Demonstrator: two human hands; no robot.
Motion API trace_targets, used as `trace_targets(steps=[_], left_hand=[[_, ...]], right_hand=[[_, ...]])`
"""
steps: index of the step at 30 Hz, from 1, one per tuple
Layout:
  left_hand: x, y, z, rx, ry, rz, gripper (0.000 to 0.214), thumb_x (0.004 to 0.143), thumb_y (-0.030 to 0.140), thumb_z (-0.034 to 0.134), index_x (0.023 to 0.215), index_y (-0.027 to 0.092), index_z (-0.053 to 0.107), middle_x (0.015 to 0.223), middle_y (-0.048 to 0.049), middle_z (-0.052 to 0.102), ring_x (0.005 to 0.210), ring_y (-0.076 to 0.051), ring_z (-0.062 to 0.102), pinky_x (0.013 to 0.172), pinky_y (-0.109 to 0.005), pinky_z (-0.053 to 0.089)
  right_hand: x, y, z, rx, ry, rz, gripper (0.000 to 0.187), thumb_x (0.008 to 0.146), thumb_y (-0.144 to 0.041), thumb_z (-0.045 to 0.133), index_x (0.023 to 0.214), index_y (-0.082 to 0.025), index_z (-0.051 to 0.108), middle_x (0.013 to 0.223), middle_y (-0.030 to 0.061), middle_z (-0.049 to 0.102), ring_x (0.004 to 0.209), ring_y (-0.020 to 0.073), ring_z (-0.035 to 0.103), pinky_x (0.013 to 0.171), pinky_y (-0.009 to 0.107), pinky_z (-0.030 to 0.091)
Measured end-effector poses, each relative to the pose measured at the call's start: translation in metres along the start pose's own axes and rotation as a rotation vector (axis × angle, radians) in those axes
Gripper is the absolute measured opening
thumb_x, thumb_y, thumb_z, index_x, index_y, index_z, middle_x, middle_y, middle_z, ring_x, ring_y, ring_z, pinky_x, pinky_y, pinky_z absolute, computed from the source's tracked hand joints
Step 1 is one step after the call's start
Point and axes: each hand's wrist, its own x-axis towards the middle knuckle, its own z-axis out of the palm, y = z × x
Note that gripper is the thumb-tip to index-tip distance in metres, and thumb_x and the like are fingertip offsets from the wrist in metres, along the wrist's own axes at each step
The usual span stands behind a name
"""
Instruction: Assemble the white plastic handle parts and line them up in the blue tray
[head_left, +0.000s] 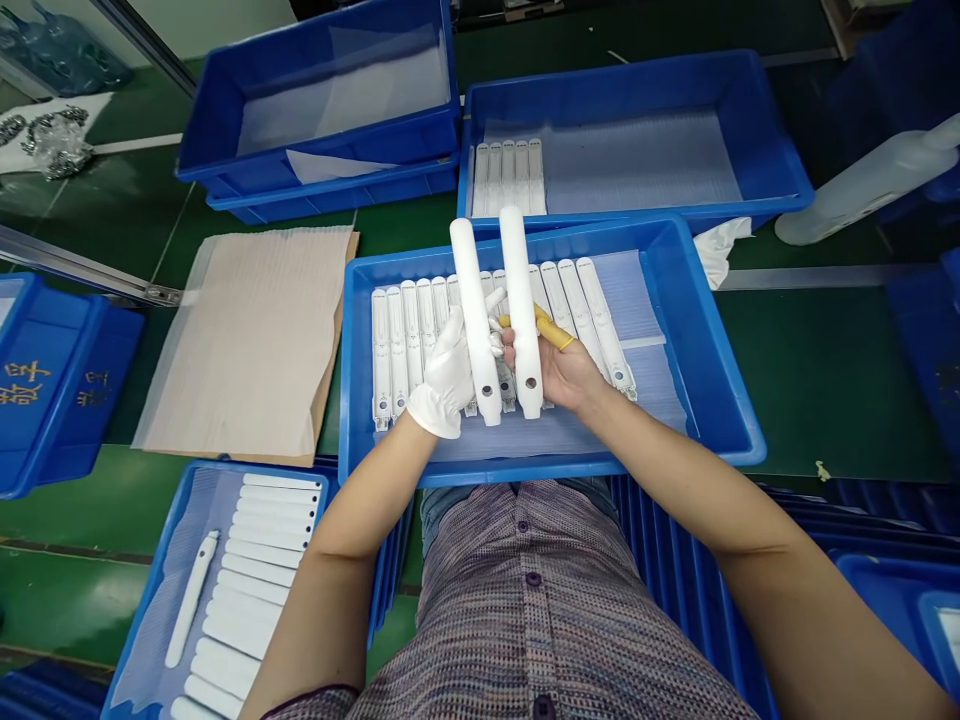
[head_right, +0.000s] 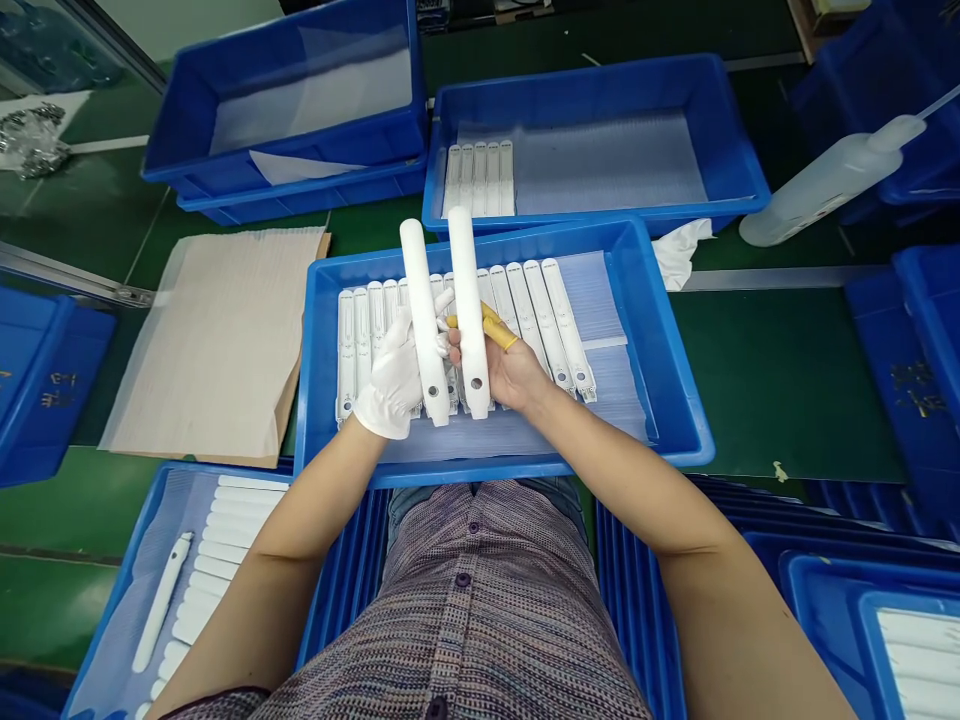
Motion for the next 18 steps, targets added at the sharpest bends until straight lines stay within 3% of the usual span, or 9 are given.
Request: trace_targets(steps=[6, 13, 18], left_hand=[[-0.0037, 0.0006, 0.0039, 0.043, 0.018, -0.022, 0.06, 0.104, 0.062, 0.031, 0.141, 0.026, 0.061, 0.089, -0.0084, 0.072, 0.088, -0.023, 0.073, 0.075, -0.034, 0.063], [-0.0004, -0.001, -0.0028, 0.036, 0.023, 0.01, 0.056, 0.096, 0.066, 0.052, 0.137, 0.03, 0.065, 0.091, -0.0085, 0.074, 0.089, -0.027, 0.075, 0.067, -0.035, 0.063], [-0.0004, -0.0005, 0.0006, -0.029, 0.025, 0.014, 0.047, 0.101, 0.056, 0.053, 0.138, 0.028, 0.064, 0.088, -0.0054, 0.072, 0.075, -0.018, 0.073, 0.065, -0.027, 0.062]], right_hand=[[-0.0029, -0.0004, 0.0054, 0.057, 0.061, 0.008, 0.023, 0.104, -0.035, 0.051, 0.115, -0.02, 0.064, 0.093, 0.0038, 0.075, 0.082, 0.0141, 0.073, 0.079, 0.026, 0.067], [-0.0025, 0.0007, 0.0037, -0.017, 0.041, -0.04, 0.021, 0.102, -0.037, 0.057, 0.111, -0.022, 0.067, 0.089, 0.0016, 0.075, 0.086, 0.0155, 0.073, 0.081, 0.031, 0.067], [-0.0017, -0.0005, 0.0042, 0.007, 0.056, -0.004, 0.024, 0.103, -0.039, 0.053, 0.107, -0.02, 0.068, 0.091, 0.0041, 0.074, 0.086, 0.0164, 0.072, 0.08, 0.03, 0.067]])
